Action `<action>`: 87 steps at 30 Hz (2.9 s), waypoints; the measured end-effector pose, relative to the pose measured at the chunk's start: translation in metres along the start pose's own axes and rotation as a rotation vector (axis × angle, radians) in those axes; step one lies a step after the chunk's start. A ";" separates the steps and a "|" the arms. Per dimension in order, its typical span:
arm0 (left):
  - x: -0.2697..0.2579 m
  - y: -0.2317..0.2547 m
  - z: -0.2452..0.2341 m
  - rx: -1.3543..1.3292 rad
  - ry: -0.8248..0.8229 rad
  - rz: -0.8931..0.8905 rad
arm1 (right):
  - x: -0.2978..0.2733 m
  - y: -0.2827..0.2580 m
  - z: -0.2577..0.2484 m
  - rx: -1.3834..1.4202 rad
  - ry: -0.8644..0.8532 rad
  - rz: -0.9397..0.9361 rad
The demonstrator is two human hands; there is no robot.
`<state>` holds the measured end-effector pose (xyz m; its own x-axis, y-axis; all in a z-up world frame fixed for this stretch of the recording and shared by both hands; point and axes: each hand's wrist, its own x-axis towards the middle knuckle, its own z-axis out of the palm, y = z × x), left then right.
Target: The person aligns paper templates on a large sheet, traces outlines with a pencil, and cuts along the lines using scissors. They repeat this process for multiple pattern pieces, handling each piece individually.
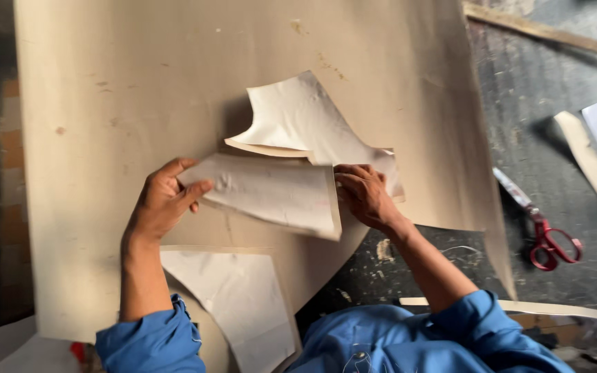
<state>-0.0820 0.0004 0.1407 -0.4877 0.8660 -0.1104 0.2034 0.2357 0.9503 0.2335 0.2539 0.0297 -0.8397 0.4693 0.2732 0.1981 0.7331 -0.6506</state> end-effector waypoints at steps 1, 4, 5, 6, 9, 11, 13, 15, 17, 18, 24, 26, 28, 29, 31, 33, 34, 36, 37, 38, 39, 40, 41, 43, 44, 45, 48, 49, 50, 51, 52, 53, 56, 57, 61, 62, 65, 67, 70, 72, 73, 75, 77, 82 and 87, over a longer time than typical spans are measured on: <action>0.010 -0.006 0.011 0.028 0.030 0.032 | 0.002 0.002 -0.003 0.032 -0.025 0.058; 0.041 -0.030 0.042 0.218 0.123 -0.008 | 0.008 -0.004 -0.014 0.216 -0.039 0.121; 0.044 -0.039 0.051 0.172 0.144 -0.017 | 0.008 -0.007 -0.018 0.297 -0.035 0.123; 0.049 -0.046 0.058 0.142 0.162 -0.024 | 0.013 -0.011 -0.022 0.196 -0.074 0.118; 0.054 -0.051 0.064 0.177 0.255 -0.062 | 0.028 -0.023 -0.027 -0.066 -0.159 0.126; 0.042 -0.049 0.062 0.229 0.326 -0.079 | 0.028 -0.031 -0.022 -0.203 -0.226 0.169; 0.039 -0.043 0.062 0.239 0.408 -0.040 | 0.030 -0.033 -0.021 -0.194 -0.201 0.176; 0.040 -0.040 0.065 0.378 0.405 0.172 | 0.031 -0.030 -0.024 -0.190 -0.200 0.175; 0.041 -0.040 0.062 0.497 0.411 0.241 | 0.026 -0.033 -0.024 -0.172 -0.211 0.158; 0.044 -0.039 0.056 0.559 0.412 0.209 | 0.028 -0.035 -0.022 -0.181 -0.212 0.160; 0.046 -0.050 0.052 0.726 0.343 0.149 | 0.025 -0.036 -0.016 -0.208 -0.199 0.147; 0.045 -0.054 0.056 0.715 0.350 0.136 | 0.022 -0.032 -0.015 -0.190 -0.233 0.194; 0.046 -0.056 0.055 0.721 0.378 0.152 | 0.022 -0.030 -0.013 -0.194 -0.186 0.137; 0.047 -0.056 0.053 0.709 0.387 0.156 | 0.023 -0.029 -0.012 -0.195 -0.161 0.102; 0.042 -0.059 0.051 0.688 0.405 0.147 | 0.023 -0.028 -0.007 -0.178 -0.158 0.106; 0.043 -0.063 0.056 0.663 0.409 0.139 | 0.020 -0.024 -0.009 -0.152 -0.152 0.093; 0.045 -0.064 0.057 0.655 0.406 0.139 | 0.020 -0.023 -0.009 -0.129 -0.139 0.075; 0.047 -0.063 0.058 0.658 0.407 0.155 | 0.022 -0.023 -0.009 -0.140 -0.131 0.076; 0.046 -0.061 0.054 0.665 0.404 0.164 | 0.025 -0.024 -0.008 -0.173 -0.137 0.095; 0.045 -0.060 0.052 0.661 0.394 0.122 | 0.024 -0.026 -0.007 -0.212 -0.144 0.121; 0.043 -0.059 0.048 0.658 0.384 0.080 | 0.024 -0.029 -0.004 -0.193 -0.156 0.137; 0.045 -0.059 0.051 0.636 0.375 0.042 | 0.024 -0.028 -0.007 -0.192 -0.171 0.153; 0.046 -0.058 0.049 0.690 0.376 0.113 | 0.023 -0.029 -0.007 -0.191 -0.187 0.170; 0.048 -0.058 0.050 0.779 0.388 0.253 | 0.022 -0.027 -0.008 -0.174 -0.156 0.137; 0.046 -0.058 0.051 0.757 0.374 0.186 | 0.022 -0.026 -0.007 -0.163 -0.144 0.116; 0.045 -0.057 0.051 0.734 0.359 0.119 | 0.022 -0.025 -0.006 -0.161 -0.142 0.110; 0.042 -0.042 0.054 0.737 0.399 0.159 | 0.021 -0.022 -0.002 -0.169 -0.145 0.097; 0.035 -0.035 0.055 0.752 0.430 0.212 | 0.021 -0.022 -0.002 -0.188 -0.150 0.103; 0.018 -0.029 0.058 0.778 0.489 0.253 | 0.021 -0.021 -0.001 -0.204 -0.166 0.098; -0.002 -0.024 0.062 0.807 0.547 0.294 | 0.021 -0.021 -0.002 -0.209 -0.170 0.085; -0.023 -0.018 0.064 0.838 0.600 0.343 | 0.021 -0.021 -0.002 -0.215 -0.165 0.077; -0.049 -0.016 0.066 0.919 0.678 0.378 | 0.021 -0.021 -0.004 -0.221 -0.160 0.068; -0.124 -0.025 0.078 1.029 0.809 0.264 | 0.020 -0.022 -0.006 -0.162 -0.111 0.042; -0.142 -0.034 0.082 1.041 0.779 0.223 | 0.022 -0.022 -0.006 -0.169 -0.123 0.047; -0.167 -0.081 0.115 1.146 0.629 0.010 | 0.018 -0.023 -0.006 -0.210 -0.165 0.106; -0.165 -0.089 0.126 1.187 0.598 -0.062 | 0.019 -0.023 -0.008 -0.223 -0.175 0.115; -0.134 -0.093 0.153 1.114 0.622 -0.096 | 0.025 -0.025 -0.012 -0.190 -0.206 0.125; -0.122 -0.088 0.174 1.053 0.570 -0.125 | 0.021 -0.027 -0.011 -0.231 -0.202 0.123; -0.098 -0.078 0.195 0.968 0.521 -0.157 | 0.021 -0.026 -0.009 -0.230 -0.206 0.129; -0.087 -0.074 0.206 0.940 0.527 -0.139 | 0.021 -0.023 -0.009 -0.221 -0.211 0.140; -0.083 -0.073 0.210 0.939 0.550 -0.115 | 0.021 -0.022 -0.008 -0.221 -0.213 0.143; -0.076 -0.070 0.213 0.941 0.571 -0.101 | 0.022 -0.020 -0.006 -0.225 -0.217 0.148; -0.069 -0.066 0.215 0.948 0.560 -0.134 | 0.023 -0.019 -0.007 -0.230 -0.230 0.158; -0.061 -0.060 0.209 0.936 0.556 -0.151 | 0.023 -0.019 -0.005 -0.225 -0.225 0.147; -0.059 -0.059 0.201 0.919 0.515 -0.128 | 0.026 -0.019 -0.006 -0.212 -0.201 0.143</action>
<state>0.1056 0.0238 0.0325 -0.8083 0.5702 0.1469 0.5833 0.7414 0.3318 0.2107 0.2552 0.0530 -0.8745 0.4840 0.0305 0.4046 0.7627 -0.5045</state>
